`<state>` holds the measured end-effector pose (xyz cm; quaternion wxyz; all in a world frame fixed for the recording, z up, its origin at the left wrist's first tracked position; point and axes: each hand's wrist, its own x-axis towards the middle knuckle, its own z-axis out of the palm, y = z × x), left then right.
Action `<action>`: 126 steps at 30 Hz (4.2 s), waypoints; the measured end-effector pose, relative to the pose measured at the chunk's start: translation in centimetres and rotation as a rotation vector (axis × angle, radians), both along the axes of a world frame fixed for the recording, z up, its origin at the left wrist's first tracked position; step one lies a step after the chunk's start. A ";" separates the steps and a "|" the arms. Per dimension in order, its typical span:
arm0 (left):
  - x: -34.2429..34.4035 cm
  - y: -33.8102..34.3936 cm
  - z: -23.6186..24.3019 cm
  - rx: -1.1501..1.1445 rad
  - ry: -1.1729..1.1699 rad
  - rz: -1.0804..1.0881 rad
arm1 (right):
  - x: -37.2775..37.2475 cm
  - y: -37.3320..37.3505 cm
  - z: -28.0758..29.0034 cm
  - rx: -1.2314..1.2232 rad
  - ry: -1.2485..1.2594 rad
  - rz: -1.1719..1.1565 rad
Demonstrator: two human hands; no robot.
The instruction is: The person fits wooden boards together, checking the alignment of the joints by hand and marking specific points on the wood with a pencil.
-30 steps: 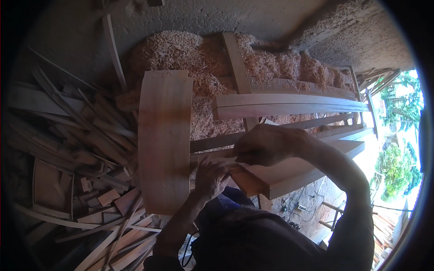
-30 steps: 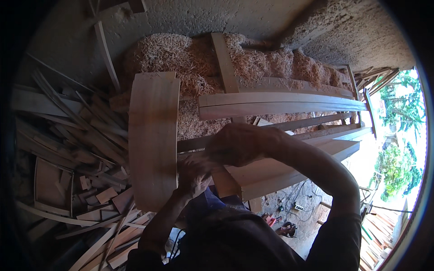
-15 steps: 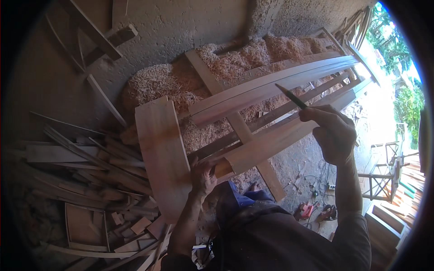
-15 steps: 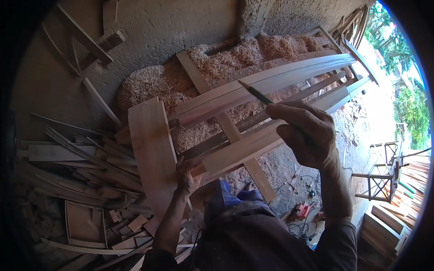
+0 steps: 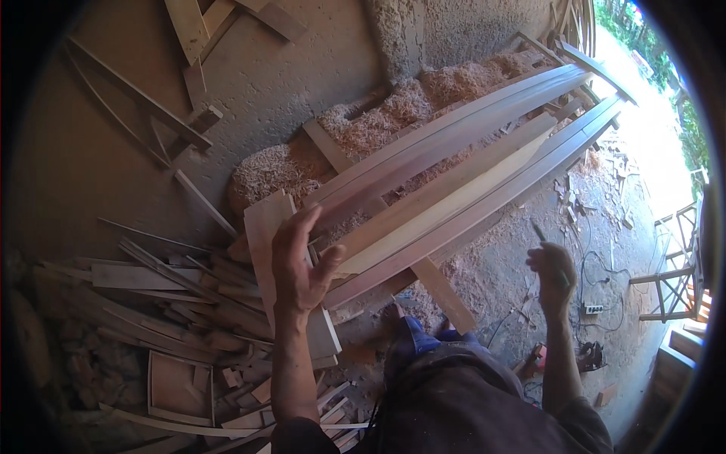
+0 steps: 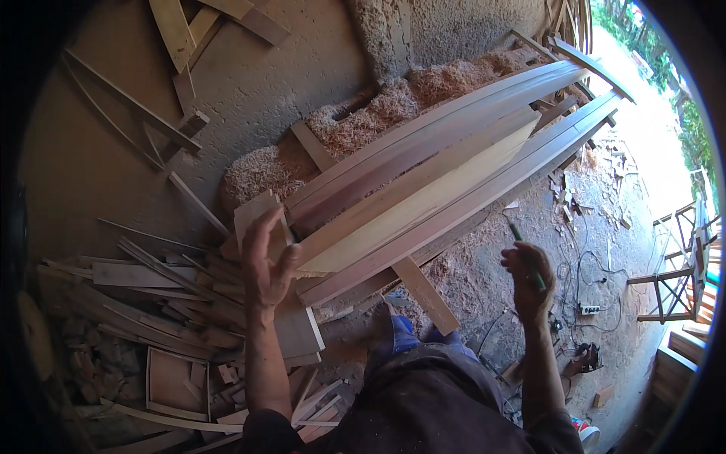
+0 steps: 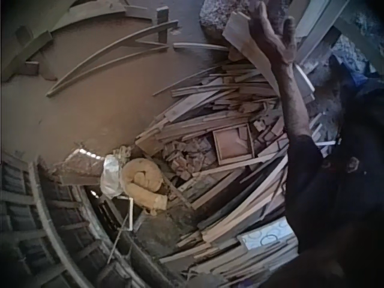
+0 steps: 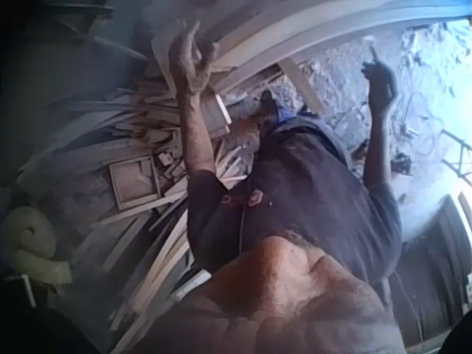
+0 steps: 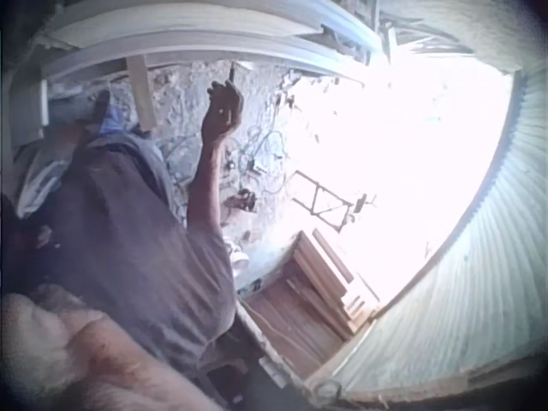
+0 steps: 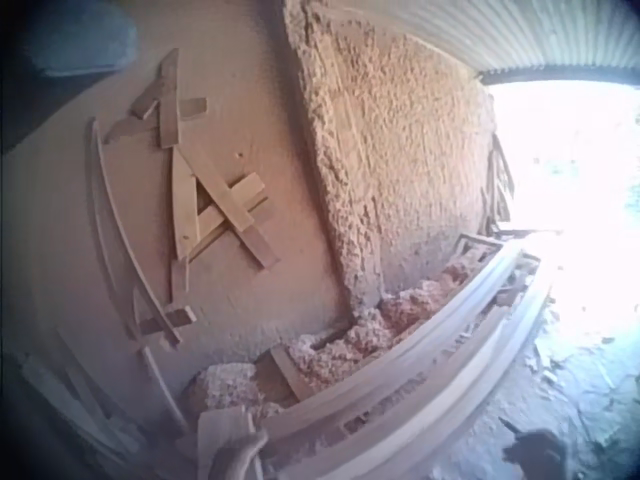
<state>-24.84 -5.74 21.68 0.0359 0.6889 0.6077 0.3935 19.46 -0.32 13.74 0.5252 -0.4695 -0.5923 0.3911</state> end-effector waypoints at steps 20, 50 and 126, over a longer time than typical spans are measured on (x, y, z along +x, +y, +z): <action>18.5 15.3 -0.7 -0.481 0.541 0.076 | 6.7 -10.5 -18.1 -0.106 -0.610 0.259; 13.5 9.5 -3.9 -0.242 0.446 0.166 | 3.4 -8.5 -19.7 -0.515 -0.515 0.399; 14.6 10.2 -3.0 -0.287 0.524 0.241 | 6.4 -8.5 -21.1 -0.649 -0.537 0.310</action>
